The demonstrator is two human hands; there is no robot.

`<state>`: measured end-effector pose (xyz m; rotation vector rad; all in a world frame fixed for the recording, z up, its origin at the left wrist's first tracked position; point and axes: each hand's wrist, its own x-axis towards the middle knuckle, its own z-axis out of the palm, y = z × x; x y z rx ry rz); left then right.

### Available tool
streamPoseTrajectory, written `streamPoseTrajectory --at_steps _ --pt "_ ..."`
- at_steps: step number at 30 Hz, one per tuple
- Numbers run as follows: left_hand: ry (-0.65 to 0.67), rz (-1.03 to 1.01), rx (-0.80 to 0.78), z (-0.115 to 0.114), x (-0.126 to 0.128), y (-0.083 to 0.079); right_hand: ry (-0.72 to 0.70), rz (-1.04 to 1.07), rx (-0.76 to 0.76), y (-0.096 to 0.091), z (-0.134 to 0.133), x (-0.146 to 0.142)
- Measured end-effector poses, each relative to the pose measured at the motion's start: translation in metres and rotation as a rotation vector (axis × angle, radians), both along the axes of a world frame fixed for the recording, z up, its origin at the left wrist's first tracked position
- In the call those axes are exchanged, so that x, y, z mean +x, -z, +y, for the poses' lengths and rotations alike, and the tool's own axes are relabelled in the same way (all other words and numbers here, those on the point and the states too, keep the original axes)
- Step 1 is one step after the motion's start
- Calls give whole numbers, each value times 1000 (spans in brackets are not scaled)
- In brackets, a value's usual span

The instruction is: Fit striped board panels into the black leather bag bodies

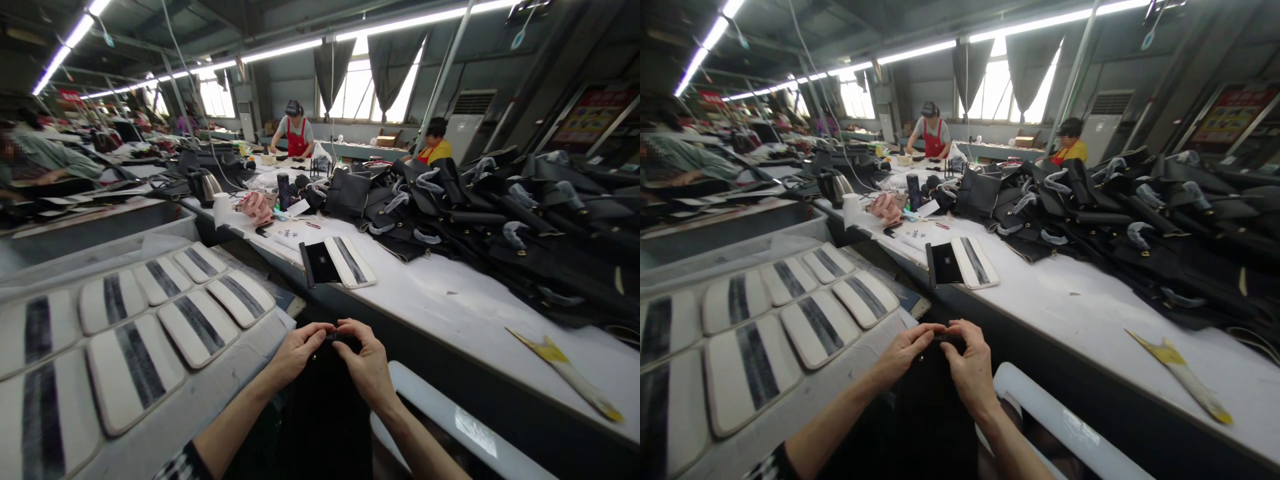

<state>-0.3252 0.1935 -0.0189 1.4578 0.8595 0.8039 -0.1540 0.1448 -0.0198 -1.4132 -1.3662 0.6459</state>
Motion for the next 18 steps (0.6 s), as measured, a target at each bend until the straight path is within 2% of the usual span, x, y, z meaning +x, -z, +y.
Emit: streamPoseTrajectory --at_steps 6,9,14,18 --pt "-80 49 -141 -7 -7 8 212 116 -163 16 -44 2" --pt "-139 55 -178 -12 -9 13 246 122 -153 18 -59 -8" --pt "-273 -6 -234 -19 -6 11 337 169 -154 20 -59 -20" --pt "-328 -18 -237 -24 -6 9 329 223 -193 18 -54 -25"
